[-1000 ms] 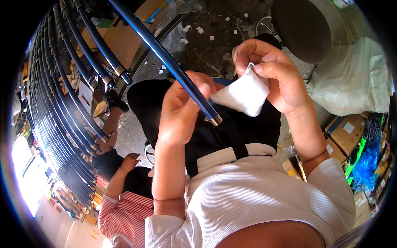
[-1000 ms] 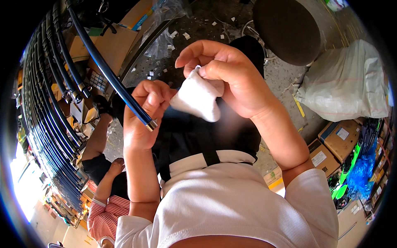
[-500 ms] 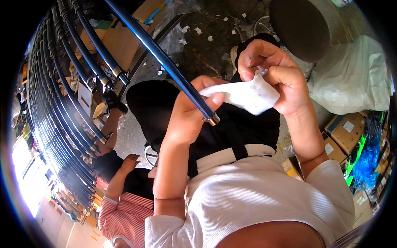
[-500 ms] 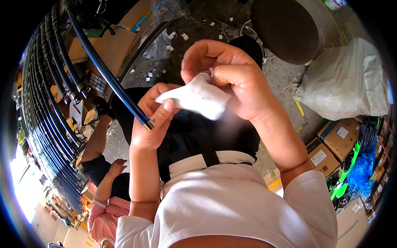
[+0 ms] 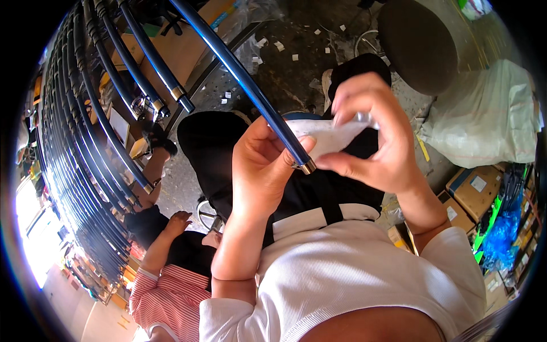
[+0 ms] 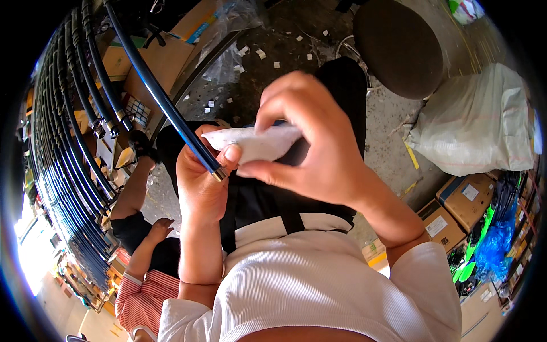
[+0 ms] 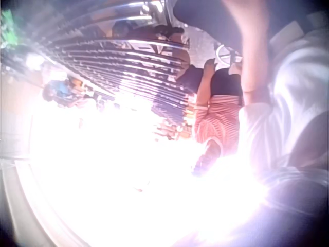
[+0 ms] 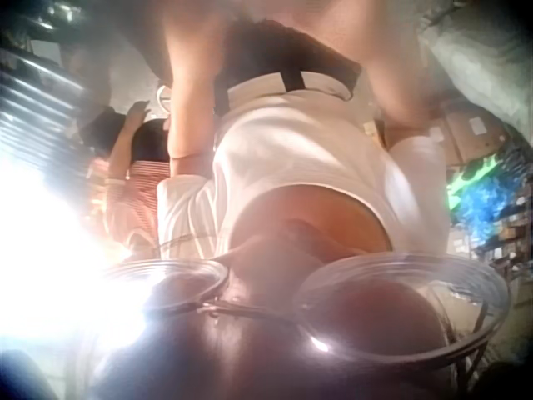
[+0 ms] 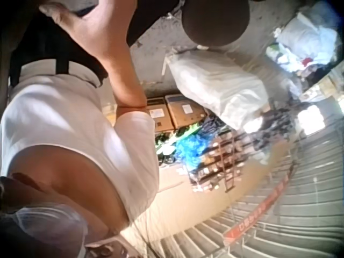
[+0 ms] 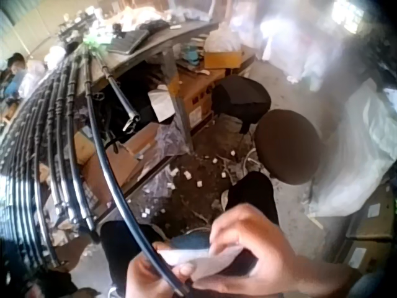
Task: The person wipes a blue fishing rod with a white cloth, focusing on the handle and reel seat area. They then place the rod back into a rack of similar rods and retrieve a small plastic bag containing hardware from a nearby table.
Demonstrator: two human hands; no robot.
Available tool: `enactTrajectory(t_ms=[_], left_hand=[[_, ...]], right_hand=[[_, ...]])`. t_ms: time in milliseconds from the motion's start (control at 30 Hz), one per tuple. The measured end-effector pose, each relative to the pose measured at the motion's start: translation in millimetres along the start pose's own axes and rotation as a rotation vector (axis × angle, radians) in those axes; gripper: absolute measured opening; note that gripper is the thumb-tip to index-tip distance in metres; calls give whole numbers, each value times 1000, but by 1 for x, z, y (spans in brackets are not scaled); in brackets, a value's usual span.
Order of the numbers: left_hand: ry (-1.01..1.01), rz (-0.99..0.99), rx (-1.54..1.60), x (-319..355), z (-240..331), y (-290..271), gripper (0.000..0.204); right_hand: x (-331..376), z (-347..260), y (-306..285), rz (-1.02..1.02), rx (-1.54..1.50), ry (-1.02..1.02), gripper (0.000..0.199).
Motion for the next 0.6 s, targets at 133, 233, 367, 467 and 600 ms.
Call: enactTrajectory(t_ms=[133, 233, 367, 467, 600], left_hand=[[50, -11, -34, 0, 5, 2, 27], [47, -4, -47, 2, 6, -4, 25], [40, 41, -5, 1, 8, -11, 21], [14, 39, -91, -3, 12, -18, 26], [85, 55, -257, -8, 18, -25, 19]], right_hand=[[3, -8, 13, -28, 127, -65, 26], [6, -8, 17, -67, 147, -103, 16], [6, 8, 8, -42, -78, 124, 11], [19, 39, 12, 50, -723, 515, 9], [33, 55, 20, 16, -713, 746, 11]])
Point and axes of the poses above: each hand's wrist, its own x-axis away from the middle knuckle, its own y-axis out of the palm, z = x × y, the point moved 10 cm from there along -x, towards the middle knuckle, and after that the axes turned 10 degrees about z, right-handed, at the moved point
